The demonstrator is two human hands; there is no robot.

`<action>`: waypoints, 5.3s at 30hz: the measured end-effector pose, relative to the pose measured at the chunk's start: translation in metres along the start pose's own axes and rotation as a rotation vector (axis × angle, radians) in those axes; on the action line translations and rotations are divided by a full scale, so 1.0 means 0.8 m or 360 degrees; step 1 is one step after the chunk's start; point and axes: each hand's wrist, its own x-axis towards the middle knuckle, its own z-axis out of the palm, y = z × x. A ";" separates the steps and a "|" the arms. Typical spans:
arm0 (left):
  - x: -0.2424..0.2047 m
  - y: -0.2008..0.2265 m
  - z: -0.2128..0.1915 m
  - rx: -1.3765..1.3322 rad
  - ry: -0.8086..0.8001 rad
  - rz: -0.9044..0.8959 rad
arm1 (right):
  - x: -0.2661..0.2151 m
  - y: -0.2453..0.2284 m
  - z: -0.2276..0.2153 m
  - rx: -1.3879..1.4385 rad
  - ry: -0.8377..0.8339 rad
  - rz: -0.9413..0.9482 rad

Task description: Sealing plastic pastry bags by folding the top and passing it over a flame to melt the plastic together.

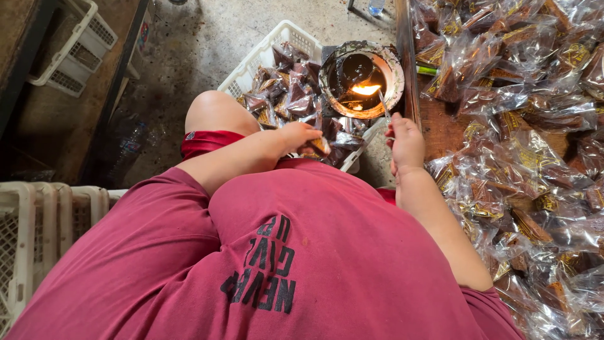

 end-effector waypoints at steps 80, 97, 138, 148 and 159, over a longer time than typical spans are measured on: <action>0.037 -0.026 -0.068 0.0195 -0.0247 -0.0198 | 0.016 0.066 -0.101 -0.1827 -0.0078 -0.0426; 0.096 -0.058 -0.072 0.0432 -0.0254 -0.0206 | 0.098 -0.084 -0.053 -0.0786 0.0431 -0.0422; -0.053 0.068 -0.043 0.0258 0.0032 0.0999 | -0.008 0.016 0.079 -0.0525 -0.0457 0.0007; -0.003 0.035 -0.032 0.1104 -0.0388 0.0759 | 0.000 -0.001 0.106 0.0819 -0.0464 -0.0047; 0.015 0.020 -0.059 0.1009 -0.0315 0.0471 | -0.040 -0.069 0.133 -0.0122 -0.0027 0.0204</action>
